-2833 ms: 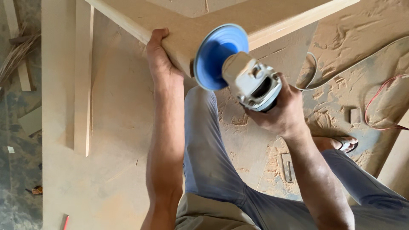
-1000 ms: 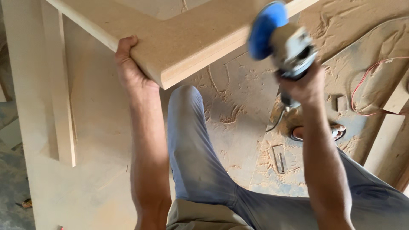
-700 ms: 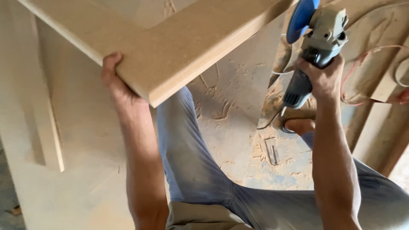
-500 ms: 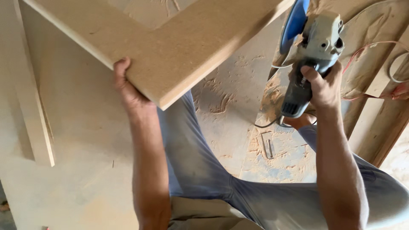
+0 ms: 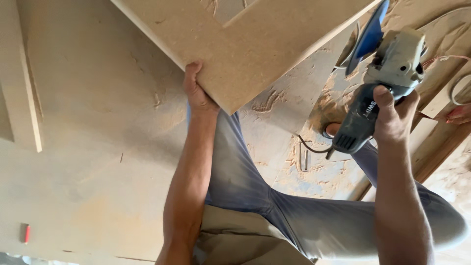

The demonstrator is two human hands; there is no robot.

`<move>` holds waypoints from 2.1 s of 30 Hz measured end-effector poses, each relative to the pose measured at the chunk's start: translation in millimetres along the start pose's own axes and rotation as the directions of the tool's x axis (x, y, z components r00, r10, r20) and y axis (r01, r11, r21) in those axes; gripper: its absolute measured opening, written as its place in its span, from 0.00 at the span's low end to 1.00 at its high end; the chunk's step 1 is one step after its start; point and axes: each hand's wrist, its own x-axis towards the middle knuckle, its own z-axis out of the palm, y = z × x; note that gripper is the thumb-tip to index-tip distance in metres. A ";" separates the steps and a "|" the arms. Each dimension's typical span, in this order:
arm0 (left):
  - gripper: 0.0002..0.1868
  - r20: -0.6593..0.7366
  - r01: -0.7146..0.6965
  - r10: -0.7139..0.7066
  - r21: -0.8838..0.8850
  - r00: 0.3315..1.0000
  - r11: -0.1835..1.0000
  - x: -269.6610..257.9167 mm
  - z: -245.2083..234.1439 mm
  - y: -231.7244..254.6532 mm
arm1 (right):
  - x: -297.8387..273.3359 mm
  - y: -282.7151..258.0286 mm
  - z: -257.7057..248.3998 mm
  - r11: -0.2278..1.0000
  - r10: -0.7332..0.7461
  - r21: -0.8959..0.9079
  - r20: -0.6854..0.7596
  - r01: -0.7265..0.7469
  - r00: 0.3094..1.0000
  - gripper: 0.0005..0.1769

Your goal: The person uses an angle grinder to sand the edges and surface of a wooden L-shaped frame. They hold the wood steady with one hand while moving the grinding tool across the joints and edges, creating sawdust on the floor.

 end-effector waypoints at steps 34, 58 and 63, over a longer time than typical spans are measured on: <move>0.47 -0.078 0.062 -0.062 0.003 0.995 0.998 5.4 -3.5 -3.2 | -4.7 -91.1 107.5 0.522 0.557 -0.851 0.397 0.064 0.729 0.35; 0.46 -0.062 0.036 -0.033 0.041 0.997 0.999 4.5 -4.6 -2.5 | -7.4 -89.1 89.4 0.581 0.536 -0.810 0.451 0.076 0.713 0.33; 0.45 -0.069 0.036 -0.032 0.063 0.997 0.997 5.9 -6.4 -5.4 | 16.1 -64.3 53.0 0.393 0.637 -0.917 0.214 -0.073 0.741 0.42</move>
